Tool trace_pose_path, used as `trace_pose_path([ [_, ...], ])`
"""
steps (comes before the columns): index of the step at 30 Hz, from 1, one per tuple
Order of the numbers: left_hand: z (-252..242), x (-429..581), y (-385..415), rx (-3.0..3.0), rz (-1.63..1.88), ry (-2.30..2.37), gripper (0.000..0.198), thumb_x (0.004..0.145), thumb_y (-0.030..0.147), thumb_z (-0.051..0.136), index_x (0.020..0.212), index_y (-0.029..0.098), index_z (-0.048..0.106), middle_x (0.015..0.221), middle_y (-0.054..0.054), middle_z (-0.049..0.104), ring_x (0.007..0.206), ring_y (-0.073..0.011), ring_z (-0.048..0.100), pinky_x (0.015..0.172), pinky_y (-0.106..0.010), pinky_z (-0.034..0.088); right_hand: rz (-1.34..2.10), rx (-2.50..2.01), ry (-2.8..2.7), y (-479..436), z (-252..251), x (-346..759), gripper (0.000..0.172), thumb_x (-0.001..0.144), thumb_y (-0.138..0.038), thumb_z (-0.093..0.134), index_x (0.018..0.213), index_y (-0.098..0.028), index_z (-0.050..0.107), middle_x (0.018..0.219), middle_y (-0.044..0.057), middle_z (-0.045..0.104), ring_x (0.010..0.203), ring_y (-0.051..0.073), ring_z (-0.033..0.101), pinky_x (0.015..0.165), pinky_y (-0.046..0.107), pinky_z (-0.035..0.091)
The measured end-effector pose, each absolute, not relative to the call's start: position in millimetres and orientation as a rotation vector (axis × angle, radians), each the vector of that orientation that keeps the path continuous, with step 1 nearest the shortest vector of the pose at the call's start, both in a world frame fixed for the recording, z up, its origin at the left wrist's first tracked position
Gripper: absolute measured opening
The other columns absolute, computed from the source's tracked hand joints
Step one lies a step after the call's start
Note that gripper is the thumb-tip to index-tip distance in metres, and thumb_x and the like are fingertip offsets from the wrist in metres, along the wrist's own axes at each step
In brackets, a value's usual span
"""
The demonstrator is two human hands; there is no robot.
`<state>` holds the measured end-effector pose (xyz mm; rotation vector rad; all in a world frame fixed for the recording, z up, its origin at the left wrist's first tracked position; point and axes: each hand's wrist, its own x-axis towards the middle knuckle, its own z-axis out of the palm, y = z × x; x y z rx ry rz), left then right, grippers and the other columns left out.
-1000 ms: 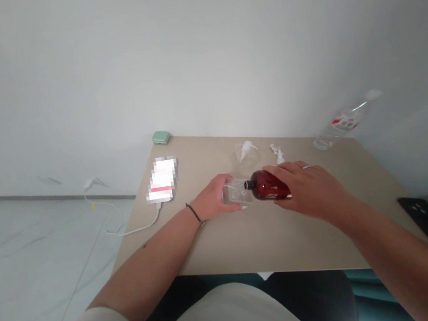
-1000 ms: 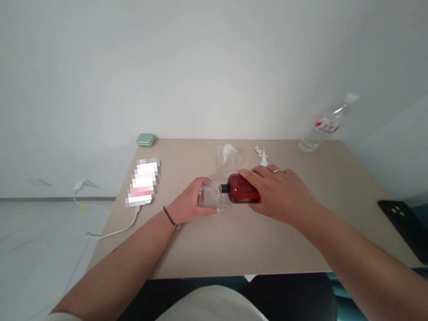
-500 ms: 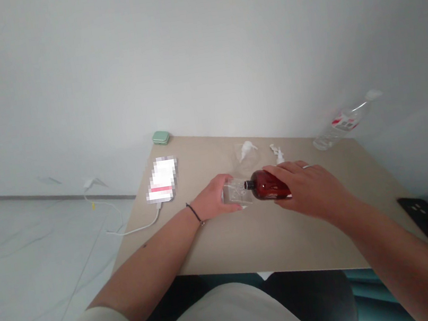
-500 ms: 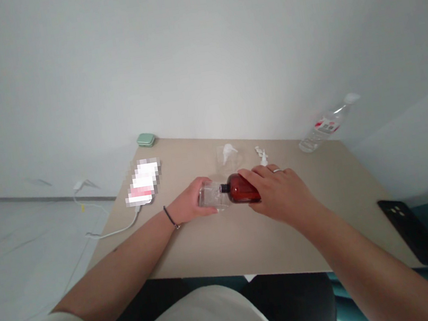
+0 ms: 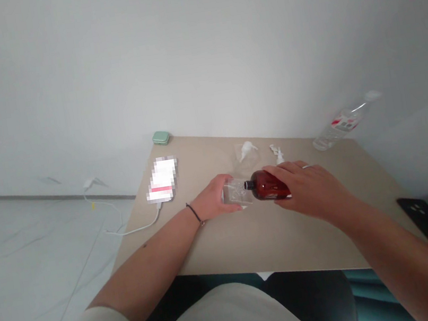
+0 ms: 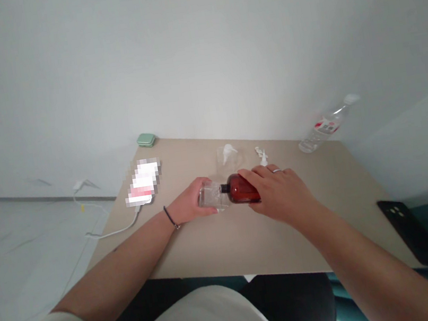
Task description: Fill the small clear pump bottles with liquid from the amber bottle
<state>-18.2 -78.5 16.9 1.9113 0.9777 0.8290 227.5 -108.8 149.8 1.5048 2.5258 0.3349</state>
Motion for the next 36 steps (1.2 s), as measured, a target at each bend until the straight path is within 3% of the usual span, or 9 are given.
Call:
trace_pose_path([
  [36, 17.3, -18.1, -78.9, 1.889, 0.85, 0.971, 0.077, 0.064, 0.043, 0.087, 0.126, 0.019, 0.05, 0.124, -0.013, 0.06, 0.116, -0.0328, 0.059, 0.099, -0.05, 0.05, 0.334, 1.504, 2.487, -109.4, 154.6, 223.4, 0.064, 0.082, -0.042, 0.066, 0.141, -0.024, 0.05, 0.126, 0.014, 0.067, 0.106, 0.034, 0.065, 0.076, 0.039, 0.045],
])
